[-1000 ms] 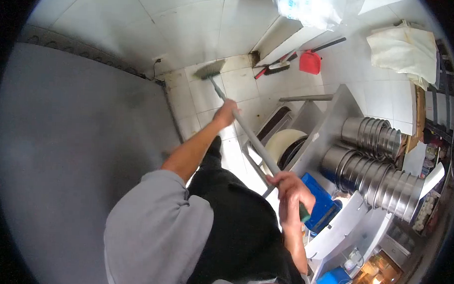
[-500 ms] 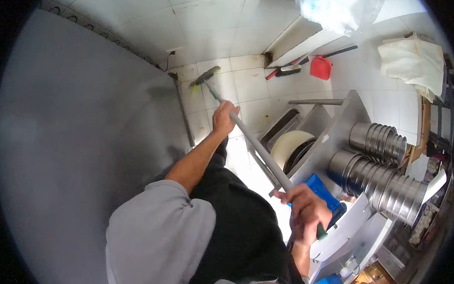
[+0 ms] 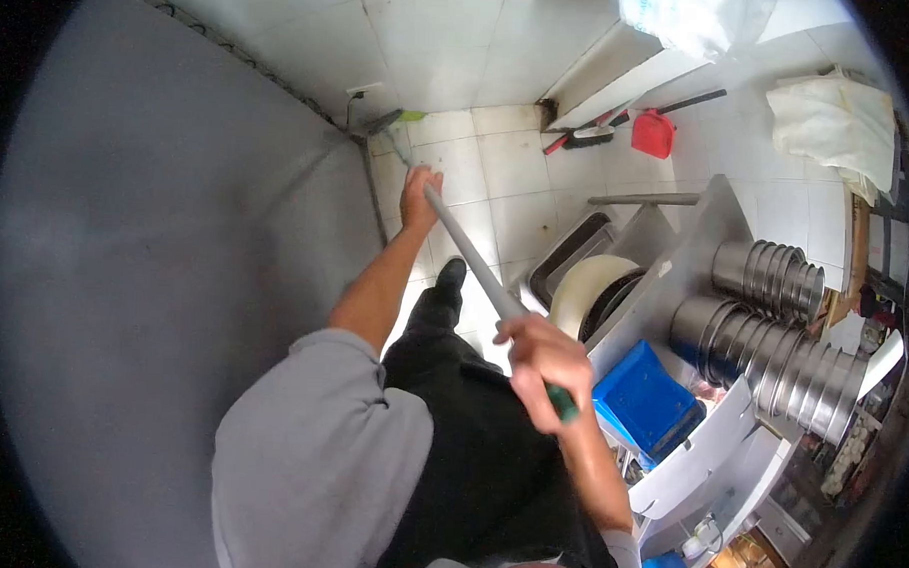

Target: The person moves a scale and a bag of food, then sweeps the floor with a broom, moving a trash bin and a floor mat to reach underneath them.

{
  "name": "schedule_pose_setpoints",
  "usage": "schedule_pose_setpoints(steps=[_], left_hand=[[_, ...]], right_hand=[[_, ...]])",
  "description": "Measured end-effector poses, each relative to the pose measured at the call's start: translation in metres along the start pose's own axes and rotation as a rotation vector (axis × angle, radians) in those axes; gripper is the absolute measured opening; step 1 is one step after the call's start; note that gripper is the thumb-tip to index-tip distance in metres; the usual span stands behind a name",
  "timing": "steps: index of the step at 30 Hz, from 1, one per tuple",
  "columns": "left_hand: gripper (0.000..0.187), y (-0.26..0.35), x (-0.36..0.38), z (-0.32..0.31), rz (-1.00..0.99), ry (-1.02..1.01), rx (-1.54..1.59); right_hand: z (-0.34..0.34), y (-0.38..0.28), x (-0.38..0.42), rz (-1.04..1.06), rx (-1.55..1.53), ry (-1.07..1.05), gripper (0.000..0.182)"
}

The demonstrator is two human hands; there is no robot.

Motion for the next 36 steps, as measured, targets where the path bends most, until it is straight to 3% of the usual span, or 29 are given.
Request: schedule_pose_setpoints(steps=[3, 6, 9, 11, 14, 16, 17, 18, 20, 22, 23, 25, 27, 28, 30, 32, 34, 35, 36], left_hand=[[0.020, -0.045, 0.030, -0.010, -0.065, 0.017, -0.075], [0.019, 0.015, 0.083, -0.004, -0.207, 0.012, -0.163], [0.017, 0.068, 0.069, -0.006, -0.275, 0.129, -0.144], [0.016, 0.068, 0.028, -0.016, -0.337, 0.150, -0.101], [0.018, 0.020, 0.020, -0.015, -0.202, 0.014, -0.198], [0.020, -0.010, 0.083, -0.026, -0.203, -0.094, -0.389], [0.024, -0.006, 0.129, -0.026, -0.105, -0.113, -0.219], [0.026, -0.035, 0.164, -0.041, -0.107, -0.095, -0.294], [0.028, 0.050, 0.198, -0.012, -0.118, -0.009, -0.285], [0.029, 0.108, 0.197, 0.007, -0.202, 0.044, -0.234], [0.029, 0.130, 0.187, 0.011, -0.268, 0.080, -0.195], [0.029, 0.143, 0.164, -0.002, -0.397, 0.140, -0.111], [0.026, 0.139, 0.110, -0.017, -0.392, 0.022, -0.138], [0.025, 0.109, 0.082, -0.037, -0.545, 0.104, -0.253], [0.026, 0.063, 0.097, -0.041, -0.488, -0.163, -0.398], [0.031, 0.011, 0.125, -0.045, -0.370, -0.469, -0.634], [0.035, 0.002, 0.187, -0.034, -0.316, -0.600, -0.667], [0.032, 0.012, 0.235, -0.018, -0.315, -0.471, -0.531], [0.026, 0.008, 0.271, -0.016, -0.374, -0.326, -0.397]], right_hand=[[-0.007, 0.006, 0.004, -0.047, -0.016, 0.060, 0.032], [-0.013, -0.036, 0.022, -0.044, 0.021, 0.034, 0.030], [-0.011, -0.074, 0.026, 0.003, -0.049, 0.050, 0.023], [-0.012, -0.037, 0.026, 0.089, 0.074, 0.114, 0.034], [-0.006, 0.003, 0.027, 0.019, 0.033, 0.116, 0.027], [-0.006, -0.002, 0.041, -0.047, 0.004, 0.187, 0.025], [-0.008, -0.016, 0.053, -0.049, 0.016, 0.174, 0.027], [-0.009, -0.038, 0.067, -0.034, 0.030, 0.164, 0.028], [-0.012, -0.092, 0.105, -0.106, 0.052, 0.227, 0.032], [-0.004, -0.122, 0.133, -0.015, -0.073, 0.255, 0.038], [-0.002, -0.127, 0.143, 0.164, -0.202, 0.204, 0.041], [-0.004, -0.112, 0.164, 0.209, -0.131, 0.185, 0.036], [-0.004, -0.053, 0.151, 0.109, 0.096, 0.317, 0.020], [-0.004, -0.024, 0.145, 0.049, 0.205, 0.375, 0.014], [-0.010, 0.061, 0.160, 0.094, 0.050, 0.452, 0.024], [-0.029, 0.056, 0.193, -0.027, -0.002, 0.527, 0.027], [-0.041, 0.017, 0.216, -0.148, 0.020, 0.542, 0.027], [-0.042, -0.007, 0.230, -0.211, 0.044, 0.539, 0.028], [-0.044, -0.035, 0.245, -0.134, 0.033, 0.492, 0.028]])
Point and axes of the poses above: each hand's wrist, its own x-axis away from the middle knuckle, its own z-axis out of the back of the hand, y = z × x, the point moved 1 cm from there along -x, towards the middle knuckle, and after that the axes turned 14 degrees about -x, right-handed, at the moved point
